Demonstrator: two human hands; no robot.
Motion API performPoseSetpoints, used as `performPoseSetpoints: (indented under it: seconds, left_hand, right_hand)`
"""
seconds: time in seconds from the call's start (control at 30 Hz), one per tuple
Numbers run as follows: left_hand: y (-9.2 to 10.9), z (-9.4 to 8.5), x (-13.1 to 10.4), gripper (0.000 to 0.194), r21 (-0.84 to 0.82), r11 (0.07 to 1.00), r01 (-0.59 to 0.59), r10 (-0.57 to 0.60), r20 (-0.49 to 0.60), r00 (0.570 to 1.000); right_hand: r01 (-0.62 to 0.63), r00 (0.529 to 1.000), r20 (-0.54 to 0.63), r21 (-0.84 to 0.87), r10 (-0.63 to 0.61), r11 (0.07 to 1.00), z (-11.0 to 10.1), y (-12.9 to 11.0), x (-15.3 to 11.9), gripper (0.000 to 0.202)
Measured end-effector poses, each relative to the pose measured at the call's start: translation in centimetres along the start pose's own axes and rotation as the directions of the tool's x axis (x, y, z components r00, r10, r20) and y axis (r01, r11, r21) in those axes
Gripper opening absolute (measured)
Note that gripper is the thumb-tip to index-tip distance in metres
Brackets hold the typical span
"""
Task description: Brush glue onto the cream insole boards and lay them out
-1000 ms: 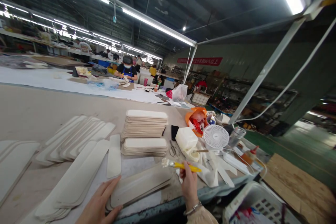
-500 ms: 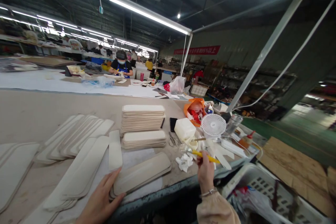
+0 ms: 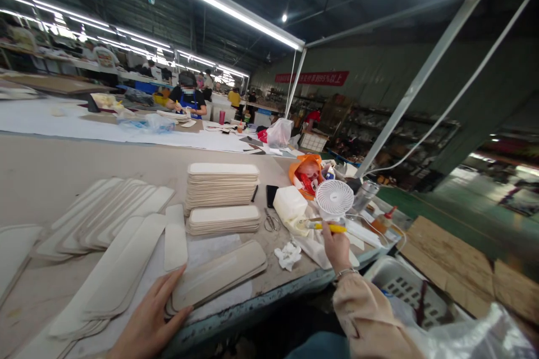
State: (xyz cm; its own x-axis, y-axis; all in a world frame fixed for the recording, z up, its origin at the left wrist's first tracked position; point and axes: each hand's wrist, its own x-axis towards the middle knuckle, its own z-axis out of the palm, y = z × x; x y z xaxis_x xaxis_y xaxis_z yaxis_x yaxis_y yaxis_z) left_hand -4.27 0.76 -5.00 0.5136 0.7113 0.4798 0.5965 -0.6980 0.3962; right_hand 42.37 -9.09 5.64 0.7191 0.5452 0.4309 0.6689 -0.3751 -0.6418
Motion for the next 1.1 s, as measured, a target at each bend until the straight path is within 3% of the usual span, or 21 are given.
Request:
performPoseSetpoints:
  seconds: [0.17, 0.3, 0.73, 0.97, 1.1]
  left_hand:
    - [-0.3, 0.5, -0.3, 0.072, 0.006, 1.000, 0.001, 0.000, -0.043, 0.999]
    - [-0.3, 0.6, -0.3, 0.070, 0.012, 1.000, 0.012, -0.012, -0.052, 0.999]
    - [0.5, -0.1, 0.1, 0.070, -0.051, 0.998, 0.043, -0.041, 0.034, 0.999]
    - [0.3, 0.0, 0.0, 0.071, -0.029, 0.999, 0.026, -0.026, 0.009, 1.000]
    - [0.1, 0.2, -0.1, 0.071, -0.013, 1.000, 0.012, -0.012, -0.007, 1.000]
  right_hand:
    - [0.131, 0.981, 0.155, -0.113, -0.113, 0.985, 2.6, 0.9, 0.7, 0.052]
    - [0.055, 0.986, 0.160, -0.078, -0.042, 0.995, 3.3, 1.3, 1.2, 0.049]
    - [-0.250, 0.967, 0.067, 0.052, 0.247, 0.967, 1.4, 2.5, 2.1, 0.073]
    - [-0.159, 0.981, 0.123, 0.041, 0.153, 0.986, 0.9, 2.1, 1.3, 0.056]
    - [-0.112, 0.989, 0.099, 0.018, 0.109, 0.994, 0.3, 1.4, 0.7, 0.057]
